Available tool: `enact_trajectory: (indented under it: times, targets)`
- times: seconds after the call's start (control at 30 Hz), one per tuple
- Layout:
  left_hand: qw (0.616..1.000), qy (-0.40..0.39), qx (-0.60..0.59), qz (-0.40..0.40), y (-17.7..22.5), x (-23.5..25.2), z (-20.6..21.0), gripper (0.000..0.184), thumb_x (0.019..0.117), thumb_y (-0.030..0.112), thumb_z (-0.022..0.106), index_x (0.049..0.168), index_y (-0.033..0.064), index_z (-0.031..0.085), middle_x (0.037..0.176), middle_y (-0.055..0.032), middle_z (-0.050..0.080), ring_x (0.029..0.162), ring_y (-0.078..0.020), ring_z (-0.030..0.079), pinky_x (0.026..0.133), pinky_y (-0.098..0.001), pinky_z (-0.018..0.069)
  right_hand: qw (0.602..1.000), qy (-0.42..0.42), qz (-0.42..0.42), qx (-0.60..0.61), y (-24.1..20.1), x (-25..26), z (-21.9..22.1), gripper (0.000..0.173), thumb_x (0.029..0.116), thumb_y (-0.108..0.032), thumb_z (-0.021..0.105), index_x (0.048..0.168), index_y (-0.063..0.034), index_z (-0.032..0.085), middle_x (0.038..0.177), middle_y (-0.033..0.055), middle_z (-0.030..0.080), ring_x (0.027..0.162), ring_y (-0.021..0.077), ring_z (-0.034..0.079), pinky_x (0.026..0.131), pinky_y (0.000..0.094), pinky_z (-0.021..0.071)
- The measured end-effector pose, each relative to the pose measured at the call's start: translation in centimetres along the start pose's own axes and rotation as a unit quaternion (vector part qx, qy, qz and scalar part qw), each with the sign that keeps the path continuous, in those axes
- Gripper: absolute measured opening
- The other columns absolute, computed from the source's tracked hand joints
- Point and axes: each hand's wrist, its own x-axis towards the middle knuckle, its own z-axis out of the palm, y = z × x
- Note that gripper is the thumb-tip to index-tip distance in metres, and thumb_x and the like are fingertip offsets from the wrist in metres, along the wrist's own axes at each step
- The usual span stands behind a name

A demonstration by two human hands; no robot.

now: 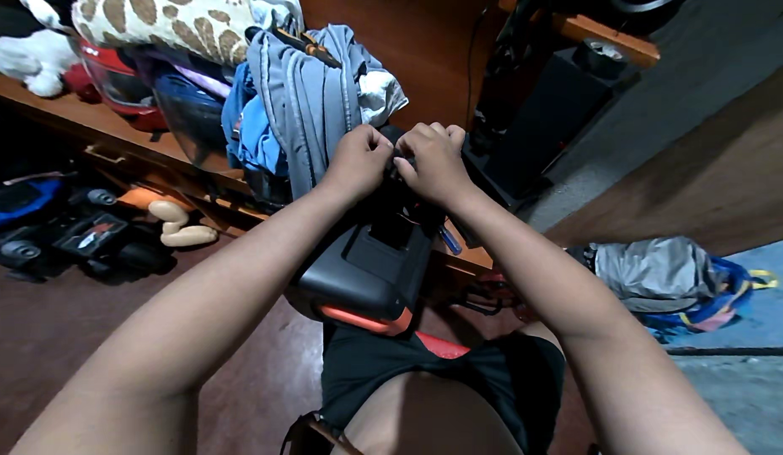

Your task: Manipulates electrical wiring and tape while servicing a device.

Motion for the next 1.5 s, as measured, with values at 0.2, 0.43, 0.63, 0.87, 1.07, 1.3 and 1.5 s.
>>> enact_trajectory:
  times: [0.2,0.43,0.63,0.87,1.07,1.3,1.5]
  targets:
    - [0.999,-0.005,-0.014,0.030,-0.4,0.2,0.0,0.016,0.1054,0.018,0.055,0.110,0.0063,0.065,0.098,-0.0061,0.067,0.088,-0.0124,0.064,0.083,-0.0359,0.0530,0.992,-0.019,0.064,0.105,0.0,0.1,-0.5,0.021,0.1023,-0.027,0.059,0.103,-0.0128,0.074,0.107,0.0023,0.072,0.110,0.0213,0.062,0.103,0.0562,0.0340]
    - [0.999,-0.030,-0.001,0.031,-0.2,-0.1,0.0,0.026,0.1053,0.031,0.059,0.111,0.0078,0.068,0.100,-0.0068,0.069,0.091,-0.0148,0.066,0.086,-0.0409,0.0540,0.978,-0.008,0.081,0.194,0.4,0.6,-0.4,0.012,0.0942,-0.015,0.063,0.086,-0.0100,0.070,0.098,0.0023,0.069,0.102,0.0177,0.062,0.100,0.0575,0.0354]
    - [0.998,-0.060,0.034,0.002,-0.3,0.0,0.0,0.042,0.1096,0.041,0.046,0.100,0.0044,0.064,0.090,-0.0098,0.063,0.084,-0.0201,0.062,0.080,-0.0475,0.0513,0.995,-0.005,0.044,0.086,-0.1,0.1,-0.7,0.012,0.0945,-0.018,0.065,0.092,-0.0114,0.075,0.103,0.0018,0.072,0.106,0.0220,0.063,0.097,0.0569,0.0366]
    - [0.991,-0.082,0.106,0.011,0.4,-0.3,-0.2,0.043,0.1129,0.036,0.038,0.101,0.0004,0.059,0.089,-0.0152,0.061,0.081,-0.0263,0.061,0.076,-0.0517,0.0503,0.999,-0.032,0.020,0.034,0.1,-0.2,-0.8,0.017,0.0977,-0.030,0.067,0.097,-0.0160,0.078,0.104,-0.0006,0.072,0.108,0.0212,0.062,0.099,0.0550,0.0360]
    - [0.982,-0.084,0.171,-0.001,1.1,-0.4,0.0,0.037,0.1132,0.028,0.039,0.115,-0.0030,0.060,0.102,-0.0234,0.064,0.095,-0.0378,0.064,0.085,-0.0625,0.0492,0.998,0.053,-0.038,-0.010,1.5,-1.3,-2.3,0.027,0.0938,-0.033,0.072,0.115,-0.0157,0.076,0.112,0.0021,0.072,0.105,0.0234,0.064,0.097,0.0537,0.0412]
    - [0.981,-0.065,0.184,-0.016,1.1,-0.5,0.1,0.042,0.1131,0.025,0.030,0.120,-0.0060,0.057,0.104,-0.0305,0.063,0.099,-0.0469,0.063,0.085,-0.0692,0.0472,0.963,0.239,0.014,-0.126,6.9,-3.0,-11.2,0.031,0.0999,-0.028,0.061,0.125,-0.0137,0.072,0.120,0.0066,0.072,0.113,0.0276,0.065,0.098,0.0594,0.0403]
    - [0.977,-0.064,0.204,0.006,1.3,-0.5,-0.2,0.044,0.1140,0.027,0.030,0.108,-0.0067,0.057,0.098,-0.0282,0.062,0.095,-0.0441,0.063,0.083,-0.0661,0.0475,0.971,0.082,0.173,-0.141,13.3,-3.6,-18.5,0.041,0.1027,-0.027,0.054,0.141,-0.0154,0.062,0.142,0.0205,0.055,0.131,0.0456,0.049,0.102,0.0702,0.0333]
